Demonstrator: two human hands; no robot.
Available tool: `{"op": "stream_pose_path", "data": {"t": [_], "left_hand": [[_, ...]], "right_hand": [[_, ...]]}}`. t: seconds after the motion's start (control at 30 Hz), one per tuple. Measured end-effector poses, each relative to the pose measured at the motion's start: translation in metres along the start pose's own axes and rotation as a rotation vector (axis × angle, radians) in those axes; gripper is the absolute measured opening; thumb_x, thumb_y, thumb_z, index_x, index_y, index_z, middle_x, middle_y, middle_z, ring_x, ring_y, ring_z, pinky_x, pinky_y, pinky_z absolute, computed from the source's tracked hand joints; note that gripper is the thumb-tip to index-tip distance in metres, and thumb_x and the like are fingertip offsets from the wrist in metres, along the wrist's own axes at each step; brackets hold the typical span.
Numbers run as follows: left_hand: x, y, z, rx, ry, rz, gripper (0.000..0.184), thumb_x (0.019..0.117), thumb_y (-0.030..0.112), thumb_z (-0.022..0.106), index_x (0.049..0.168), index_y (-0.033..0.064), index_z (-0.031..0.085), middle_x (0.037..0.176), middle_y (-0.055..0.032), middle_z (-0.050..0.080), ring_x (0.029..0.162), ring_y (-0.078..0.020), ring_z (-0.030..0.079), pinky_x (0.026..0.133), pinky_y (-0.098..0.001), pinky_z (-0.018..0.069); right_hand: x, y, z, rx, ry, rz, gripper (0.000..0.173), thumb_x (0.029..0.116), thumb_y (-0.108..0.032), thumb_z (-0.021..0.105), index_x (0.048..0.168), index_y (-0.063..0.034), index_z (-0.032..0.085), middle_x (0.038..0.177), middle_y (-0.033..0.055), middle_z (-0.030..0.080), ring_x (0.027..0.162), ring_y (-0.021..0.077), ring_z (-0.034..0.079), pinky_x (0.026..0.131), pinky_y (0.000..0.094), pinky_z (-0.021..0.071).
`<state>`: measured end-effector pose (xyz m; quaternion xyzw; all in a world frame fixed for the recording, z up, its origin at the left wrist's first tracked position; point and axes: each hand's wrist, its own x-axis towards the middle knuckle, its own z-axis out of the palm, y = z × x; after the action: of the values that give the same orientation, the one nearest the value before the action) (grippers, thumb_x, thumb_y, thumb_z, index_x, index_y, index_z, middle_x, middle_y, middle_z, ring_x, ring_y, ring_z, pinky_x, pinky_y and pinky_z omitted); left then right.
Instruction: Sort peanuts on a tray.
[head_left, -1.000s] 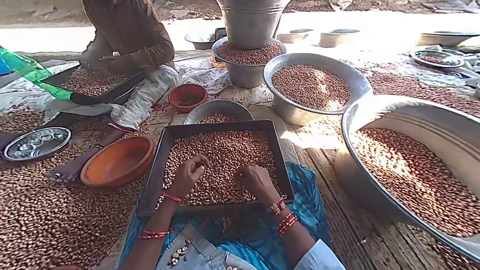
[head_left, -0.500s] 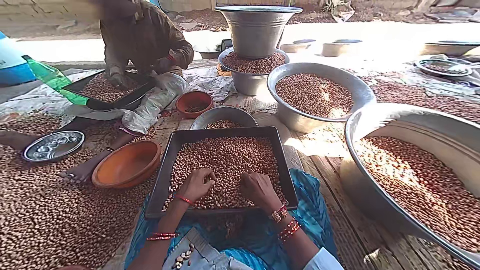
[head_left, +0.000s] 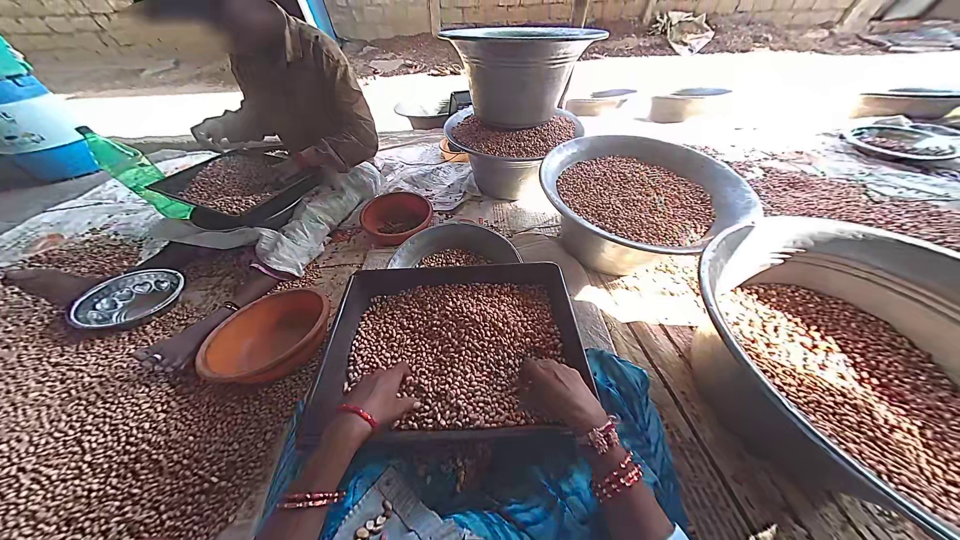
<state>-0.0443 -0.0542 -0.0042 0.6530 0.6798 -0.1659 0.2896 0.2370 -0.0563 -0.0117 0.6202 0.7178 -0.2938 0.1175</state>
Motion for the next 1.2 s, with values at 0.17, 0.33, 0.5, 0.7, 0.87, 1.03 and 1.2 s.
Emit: {"op": "stream_pose_path", "data": {"t": [0.17,0.33,0.5,0.7,0.87,1.03,1.2], "left_hand": [[0.006,0.060,0.014,-0.179,0.051,0.122,0.078,0.0994,0.019,0.065,0.160,-0.0027,0.021,0.142,-0.0314,0.055,0.134,-0.0434,0.055,0.113,-0.0550,0.0410],[0.027,0.052,-0.001,-0.636,0.256,0.547,0.062,0.1013,0.008,0.062,0.156,-0.0009,0.034,0.154,-0.0247,0.046,0.135,-0.0312,0.056,0.111,-0.0429,0.0467],[0.057,0.019,-0.053,-0.348,0.544,0.313,0.049,0.1021,0.015,0.064,0.148,0.0037,0.051,0.140,-0.0229,0.058,0.121,-0.0358,0.064,0.105,-0.0492,0.0496],[0.105,0.005,-0.066,-0.071,0.477,0.065,0.053,0.1002,0.022,0.067,0.145,-0.0021,0.053,0.150,-0.0286,0.047,0.144,-0.0446,0.042,0.116,-0.0550,0.0386],[0.104,0.051,-0.046,-0.102,0.383,0.231,0.072,0.0849,-0.007,0.065,0.153,0.0024,0.046,0.150,-0.0244,0.049,0.139,-0.0420,0.049,0.114,-0.0547,0.0405],[0.092,0.047,-0.039,-0.696,0.185,0.638,0.074,0.0832,-0.019,0.058,0.153,-0.0073,0.037,0.152,-0.0241,0.047,0.137,-0.0213,0.052,0.114,-0.0322,0.0404],[0.060,0.016,-0.041,-1.076,0.079,0.833,0.058,0.0820,-0.016,0.042,0.137,-0.0002,0.053,0.122,-0.0032,0.067,0.100,-0.0059,0.067,0.088,-0.0253,0.0570]], "right_hand": [[0.013,-0.029,0.013,0.125,-0.054,-0.222,0.060,0.0963,-0.019,0.069,0.148,0.0000,0.044,0.127,0.0266,0.064,0.122,0.0424,0.062,0.101,0.0596,0.0476],[0.021,-0.022,-0.007,0.472,0.202,-0.477,0.053,0.0996,-0.021,0.067,0.145,0.0008,0.051,0.133,0.0218,0.065,0.119,0.0335,0.066,0.105,0.0511,0.0491],[0.042,0.010,-0.052,0.312,0.387,-0.271,0.043,0.1013,-0.020,0.063,0.143,-0.0112,0.057,0.145,0.0174,0.057,0.130,0.0349,0.058,0.107,0.0546,0.0464],[0.095,0.008,-0.076,-0.012,0.317,0.033,0.050,0.1014,-0.015,0.057,0.148,-0.0018,0.048,0.149,0.0301,0.045,0.136,0.0469,0.049,0.102,0.0588,0.0480],[0.104,-0.030,-0.066,-0.048,0.267,-0.046,0.062,0.0947,-0.006,0.063,0.153,-0.0063,0.044,0.147,0.0295,0.049,0.136,0.0500,0.047,0.098,0.0657,0.0458],[0.086,-0.042,-0.056,0.197,0.145,-0.316,0.072,0.0898,-0.009,0.073,0.153,0.0019,0.040,0.145,0.0277,0.053,0.134,0.0415,0.053,0.110,0.0598,0.0411],[0.047,-0.035,-0.062,0.469,0.225,-0.605,0.045,0.0997,-0.005,0.060,0.144,0.0014,0.053,0.135,0.0221,0.063,0.121,0.0289,0.063,0.105,0.0453,0.0482]]}}
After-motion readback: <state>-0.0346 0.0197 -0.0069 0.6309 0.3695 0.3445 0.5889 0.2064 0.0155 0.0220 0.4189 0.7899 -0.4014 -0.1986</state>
